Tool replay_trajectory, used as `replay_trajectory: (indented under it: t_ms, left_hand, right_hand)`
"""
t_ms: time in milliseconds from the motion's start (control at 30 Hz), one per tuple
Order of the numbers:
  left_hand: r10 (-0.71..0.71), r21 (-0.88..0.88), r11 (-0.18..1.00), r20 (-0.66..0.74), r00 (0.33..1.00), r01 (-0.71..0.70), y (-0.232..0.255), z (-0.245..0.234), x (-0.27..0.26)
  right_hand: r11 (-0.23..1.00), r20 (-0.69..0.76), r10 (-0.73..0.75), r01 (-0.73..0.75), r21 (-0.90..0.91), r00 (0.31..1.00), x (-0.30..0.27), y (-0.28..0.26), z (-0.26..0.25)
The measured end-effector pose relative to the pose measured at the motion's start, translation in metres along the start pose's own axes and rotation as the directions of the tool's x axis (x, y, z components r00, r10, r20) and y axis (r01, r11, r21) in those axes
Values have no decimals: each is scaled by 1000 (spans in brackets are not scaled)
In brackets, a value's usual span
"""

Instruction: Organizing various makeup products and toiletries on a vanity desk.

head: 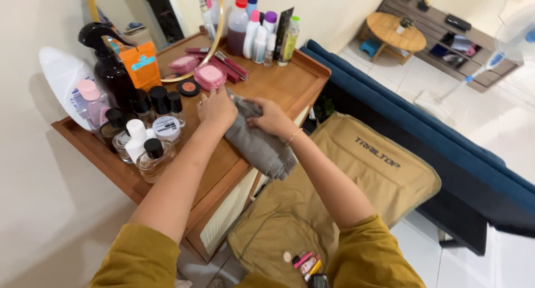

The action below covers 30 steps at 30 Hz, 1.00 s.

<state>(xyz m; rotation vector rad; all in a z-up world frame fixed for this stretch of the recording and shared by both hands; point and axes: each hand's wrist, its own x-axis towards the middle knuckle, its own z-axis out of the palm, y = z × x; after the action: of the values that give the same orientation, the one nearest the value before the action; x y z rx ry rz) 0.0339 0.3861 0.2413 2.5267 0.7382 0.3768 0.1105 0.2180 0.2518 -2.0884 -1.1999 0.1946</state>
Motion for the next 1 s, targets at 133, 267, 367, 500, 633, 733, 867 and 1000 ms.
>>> replay_trajectory:
  t_ms: [133, 267, 367, 500, 633, 733, 867, 1000]
  left_hand:
    - [33, -187, 982, -11, 999, -34, 12, 10, -14]
    - [142, -435, 874, -199, 970, -217, 43, 49, -18]
    - [148, -550, 806, -175, 973, -221, 89, 59, -45]
    - [189, -668, 720, -75, 979, -190, 142, 104, -83]
    - [252, -662, 723, -16, 968, -199, 180, 161, -130]
    - [295, -675, 719, 81, 952, -165, 198, 220, -163]
    - [361, -741, 654, 126, 924, -155, 203, 298, -215]
    - [517, -762, 595, 119, 847, -256, 183, 368, -278]
  right_hand:
    - [941, -61, 147, -121, 316, 987, -43, -8, -25]
    - [919, -157, 195, -124, 374, 968, -98, 6, -35]
    - [990, -282, 55, -15, 141, 958, -144, 38, -32]
    - [990, -367, 81, -33, 135, 927, -210, 5, -40]
    - [962, -450, 272, -232, 143, 851, -276, 25, -42]
    - [912, -497, 400, -391, 128, 770, -334, 88, -37]
    - [841, -603, 520, -484, 241, 604, -421, 144, -32]
    - [667, -591, 713, -626, 405, 377, -503, 178, -11]
